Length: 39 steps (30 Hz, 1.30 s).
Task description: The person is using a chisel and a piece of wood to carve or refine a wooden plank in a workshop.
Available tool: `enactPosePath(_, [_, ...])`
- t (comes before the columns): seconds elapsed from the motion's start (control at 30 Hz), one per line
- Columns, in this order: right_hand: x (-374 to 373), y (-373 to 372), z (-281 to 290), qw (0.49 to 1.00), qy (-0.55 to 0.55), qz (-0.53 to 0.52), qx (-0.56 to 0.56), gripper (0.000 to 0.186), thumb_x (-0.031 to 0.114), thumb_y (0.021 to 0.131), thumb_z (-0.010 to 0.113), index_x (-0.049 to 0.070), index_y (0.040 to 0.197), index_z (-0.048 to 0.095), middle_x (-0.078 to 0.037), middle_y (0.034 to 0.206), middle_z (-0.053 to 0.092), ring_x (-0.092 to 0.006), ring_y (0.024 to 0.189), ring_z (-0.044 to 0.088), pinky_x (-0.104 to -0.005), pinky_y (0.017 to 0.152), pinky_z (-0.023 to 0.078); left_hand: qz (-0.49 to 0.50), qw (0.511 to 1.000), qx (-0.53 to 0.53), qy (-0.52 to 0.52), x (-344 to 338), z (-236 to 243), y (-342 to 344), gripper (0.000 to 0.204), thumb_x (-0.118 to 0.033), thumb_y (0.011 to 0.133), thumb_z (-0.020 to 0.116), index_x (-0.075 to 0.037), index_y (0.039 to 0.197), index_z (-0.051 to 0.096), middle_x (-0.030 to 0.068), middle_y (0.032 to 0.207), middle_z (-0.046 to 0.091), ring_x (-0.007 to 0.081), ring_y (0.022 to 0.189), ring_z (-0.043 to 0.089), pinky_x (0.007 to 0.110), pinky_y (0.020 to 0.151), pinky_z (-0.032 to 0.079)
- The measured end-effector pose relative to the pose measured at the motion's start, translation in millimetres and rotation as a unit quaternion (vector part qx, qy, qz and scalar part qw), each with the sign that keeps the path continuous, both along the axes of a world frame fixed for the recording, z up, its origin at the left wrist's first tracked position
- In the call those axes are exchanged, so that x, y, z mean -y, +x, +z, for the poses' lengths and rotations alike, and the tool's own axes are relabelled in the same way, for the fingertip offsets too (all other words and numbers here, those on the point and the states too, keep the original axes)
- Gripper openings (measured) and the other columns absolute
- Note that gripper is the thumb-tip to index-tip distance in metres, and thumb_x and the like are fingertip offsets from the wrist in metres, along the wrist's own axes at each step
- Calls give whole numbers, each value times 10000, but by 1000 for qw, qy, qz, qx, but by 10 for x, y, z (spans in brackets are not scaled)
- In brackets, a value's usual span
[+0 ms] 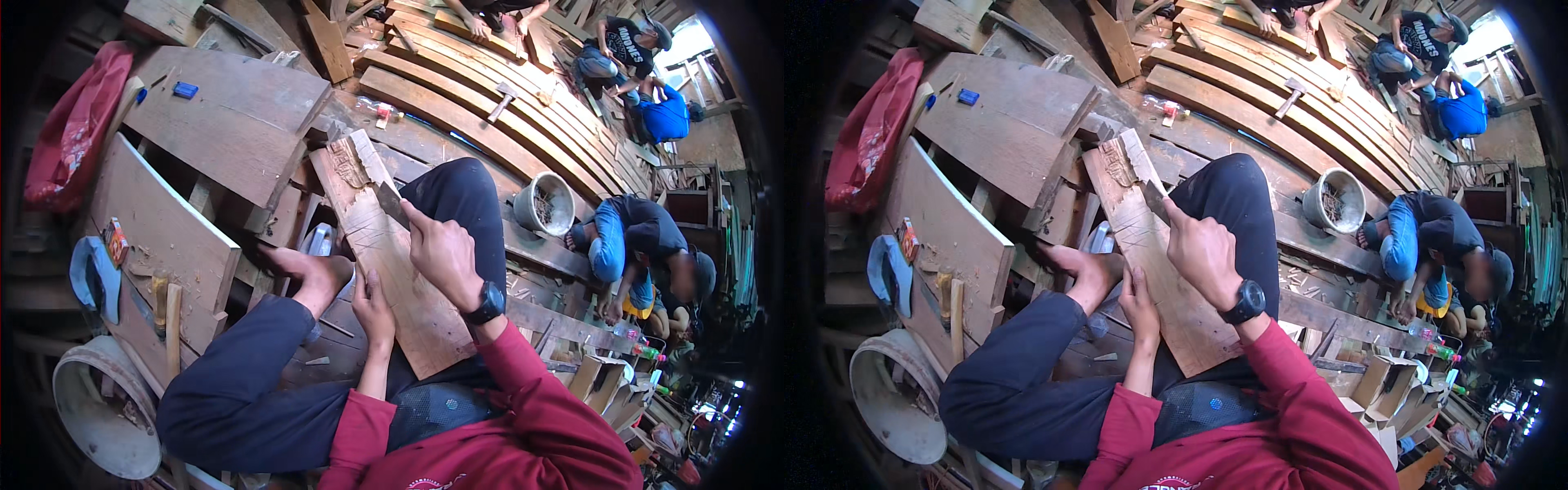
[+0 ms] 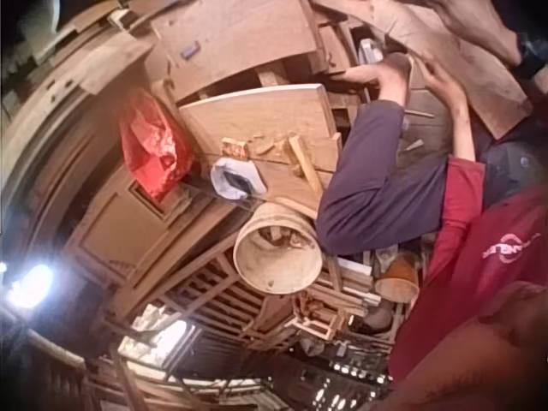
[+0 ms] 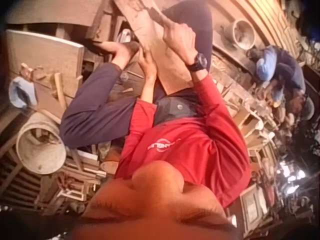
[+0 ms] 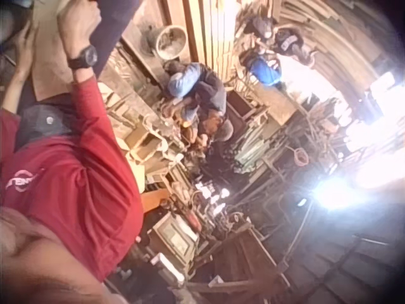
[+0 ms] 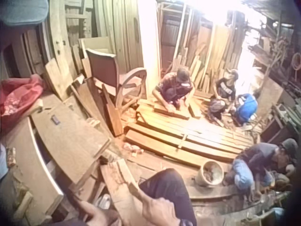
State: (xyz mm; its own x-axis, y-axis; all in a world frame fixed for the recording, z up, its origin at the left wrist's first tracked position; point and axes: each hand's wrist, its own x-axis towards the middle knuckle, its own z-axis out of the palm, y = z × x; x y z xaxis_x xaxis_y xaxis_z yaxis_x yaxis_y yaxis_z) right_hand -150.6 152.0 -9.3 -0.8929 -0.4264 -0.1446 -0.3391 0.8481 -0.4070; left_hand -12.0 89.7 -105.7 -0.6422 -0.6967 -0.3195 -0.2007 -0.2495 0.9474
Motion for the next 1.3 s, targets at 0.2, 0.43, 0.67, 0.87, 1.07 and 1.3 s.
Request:
enactPosePath(0.2, [-203,-123,-62,991,-114,-20,72,331,197,943,558,184,1242,699,-251,791,669,-410,723,675,-468,673,549,13,998,6,53,22,-193,76,512,-337,1061,493,70,1372,505,167,1297,604,241,1179,573,347,1023,420])
enactPosePath(0.43, [-1674,-268,-302,956,-18,-289,-44,347,223,973,583,158,1306,653,-248,831,670,-374,720,676,-432,663,515,61,995,-13,75,22,-121,34,332,-315,1066,459,4,1028,543,48,946,559,138,869,524,306,805,449])
enactPosePath(0.67, [-4122,14,-1122,854,234,-459,76,324,302,867,605,117,1084,759,-235,1044,714,-403,1032,683,-465,908,546,56,988,5,146,-11,-61,-3,506,-385,1067,429,49,1317,502,180,1302,555,245,1168,549,367,1009,433])
enactPosePath(0.87, [-4985,414,-1127,787,300,-518,151,319,204,826,635,2,1051,738,-284,1158,672,-439,1121,642,-479,964,523,51,966,-6,254,80,-4,33,673,-465,1054,404,59,1474,366,201,1492,423,298,1343,472,391,1125,383])
enactPosePath(1.07, [-5275,668,-1146,762,370,-510,148,329,216,919,531,14,1075,737,-260,1172,679,-400,1146,647,-499,978,522,41,961,11,275,99,-7,42,733,-517,1029,419,4,1531,300,177,1542,368,305,1395,414,412,1149,348])
enactPosePath(1.3, [-5307,843,-1137,769,423,-473,73,310,179,956,495,33,1017,762,-229,1013,725,-397,950,710,-490,833,568,53,955,-1,291,28,8,0,713,-503,1030,421,5,1520,321,171,1538,374,299,1388,421,409,1150,346])
